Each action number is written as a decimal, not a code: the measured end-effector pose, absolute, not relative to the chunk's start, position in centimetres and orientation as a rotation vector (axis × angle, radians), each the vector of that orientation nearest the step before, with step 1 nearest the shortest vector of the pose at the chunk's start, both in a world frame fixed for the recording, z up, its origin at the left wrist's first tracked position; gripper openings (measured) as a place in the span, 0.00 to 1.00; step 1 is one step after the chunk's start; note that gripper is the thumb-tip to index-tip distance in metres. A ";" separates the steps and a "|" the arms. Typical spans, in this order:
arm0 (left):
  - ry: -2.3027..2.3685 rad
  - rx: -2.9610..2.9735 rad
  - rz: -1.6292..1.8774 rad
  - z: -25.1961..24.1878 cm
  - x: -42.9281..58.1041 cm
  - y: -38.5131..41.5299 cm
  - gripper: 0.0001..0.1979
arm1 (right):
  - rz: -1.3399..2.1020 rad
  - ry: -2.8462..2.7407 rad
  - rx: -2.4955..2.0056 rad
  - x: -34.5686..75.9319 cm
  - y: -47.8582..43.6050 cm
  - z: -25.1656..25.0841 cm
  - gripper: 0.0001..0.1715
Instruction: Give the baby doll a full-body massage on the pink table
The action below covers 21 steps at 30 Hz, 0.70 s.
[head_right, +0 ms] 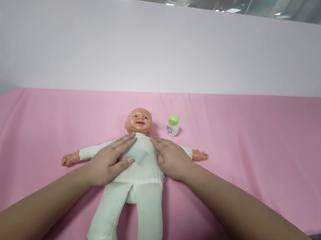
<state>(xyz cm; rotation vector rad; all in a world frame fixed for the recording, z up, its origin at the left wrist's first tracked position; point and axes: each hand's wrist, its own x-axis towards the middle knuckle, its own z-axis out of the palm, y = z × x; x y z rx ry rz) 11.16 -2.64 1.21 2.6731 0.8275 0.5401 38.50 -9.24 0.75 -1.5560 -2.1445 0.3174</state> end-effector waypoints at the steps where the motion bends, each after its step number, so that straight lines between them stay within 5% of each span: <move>1: 0.900 2.660 0.574 1.1 11.1 -2.5 0.36 | 0.305 -2.143 -1.538 38.7 -9.2 0.6 0.36; 12: 1.088 2.634 0.644 0.8 10.7 -1.3 0.29 | 0.281 -2.563 -0.483 35.3 -15.0 3.3 0.29; 21: 1.150 2.608 0.663 0.7 10.9 -1.4 0.30 | 0.340 -2.643 -0.929 36.1 -12.7 2.1 0.47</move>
